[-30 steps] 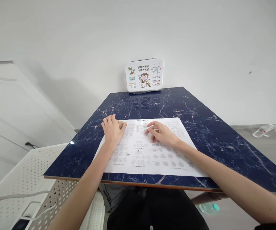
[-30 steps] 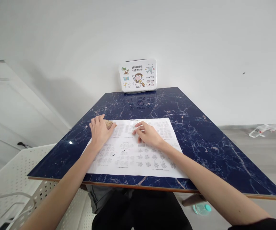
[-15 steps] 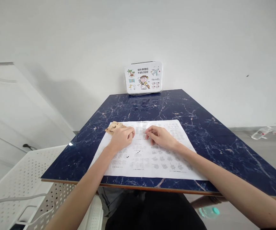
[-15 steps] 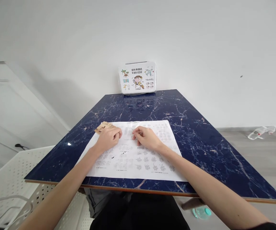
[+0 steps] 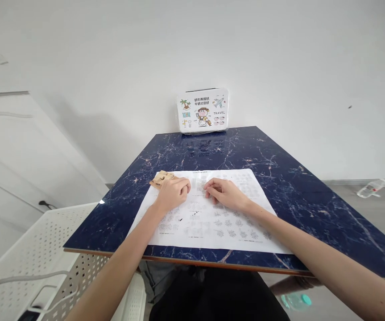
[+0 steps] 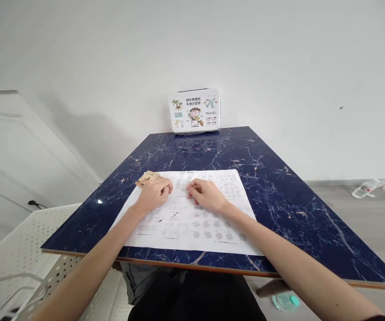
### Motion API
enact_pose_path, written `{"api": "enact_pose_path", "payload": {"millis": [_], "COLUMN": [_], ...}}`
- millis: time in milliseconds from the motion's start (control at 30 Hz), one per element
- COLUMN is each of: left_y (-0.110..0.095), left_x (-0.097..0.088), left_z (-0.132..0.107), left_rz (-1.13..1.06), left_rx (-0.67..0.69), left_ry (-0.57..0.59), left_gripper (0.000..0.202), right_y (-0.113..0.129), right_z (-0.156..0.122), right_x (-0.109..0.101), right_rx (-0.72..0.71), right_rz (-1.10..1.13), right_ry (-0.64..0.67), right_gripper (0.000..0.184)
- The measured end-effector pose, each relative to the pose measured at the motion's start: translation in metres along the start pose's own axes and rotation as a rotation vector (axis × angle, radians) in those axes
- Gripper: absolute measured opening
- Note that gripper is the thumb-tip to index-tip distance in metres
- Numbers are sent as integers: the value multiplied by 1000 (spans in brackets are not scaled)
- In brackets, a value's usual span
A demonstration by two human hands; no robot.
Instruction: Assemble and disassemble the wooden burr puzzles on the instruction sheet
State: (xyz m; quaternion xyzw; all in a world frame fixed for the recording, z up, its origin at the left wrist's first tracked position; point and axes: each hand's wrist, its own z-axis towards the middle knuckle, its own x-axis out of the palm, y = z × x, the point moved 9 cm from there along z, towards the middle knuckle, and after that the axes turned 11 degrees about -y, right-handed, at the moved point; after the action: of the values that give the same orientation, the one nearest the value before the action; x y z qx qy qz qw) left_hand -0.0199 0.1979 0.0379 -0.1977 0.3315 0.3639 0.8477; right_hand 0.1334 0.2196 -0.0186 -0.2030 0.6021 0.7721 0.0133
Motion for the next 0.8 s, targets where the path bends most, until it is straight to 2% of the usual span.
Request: {"api": "enact_pose_path", "payload": {"millis": [800], "left_y": [1], "left_x": [2], "left_z": [-1], "left_rz": [-14], "left_rx": [-14], "left_ry": [16], "left_gripper": [31], "right_y": [3], "right_z": [-1], "right_x": [0], "right_rx": [2], "right_rz": [-11], "right_ry": [4], "right_gripper": [10]}}
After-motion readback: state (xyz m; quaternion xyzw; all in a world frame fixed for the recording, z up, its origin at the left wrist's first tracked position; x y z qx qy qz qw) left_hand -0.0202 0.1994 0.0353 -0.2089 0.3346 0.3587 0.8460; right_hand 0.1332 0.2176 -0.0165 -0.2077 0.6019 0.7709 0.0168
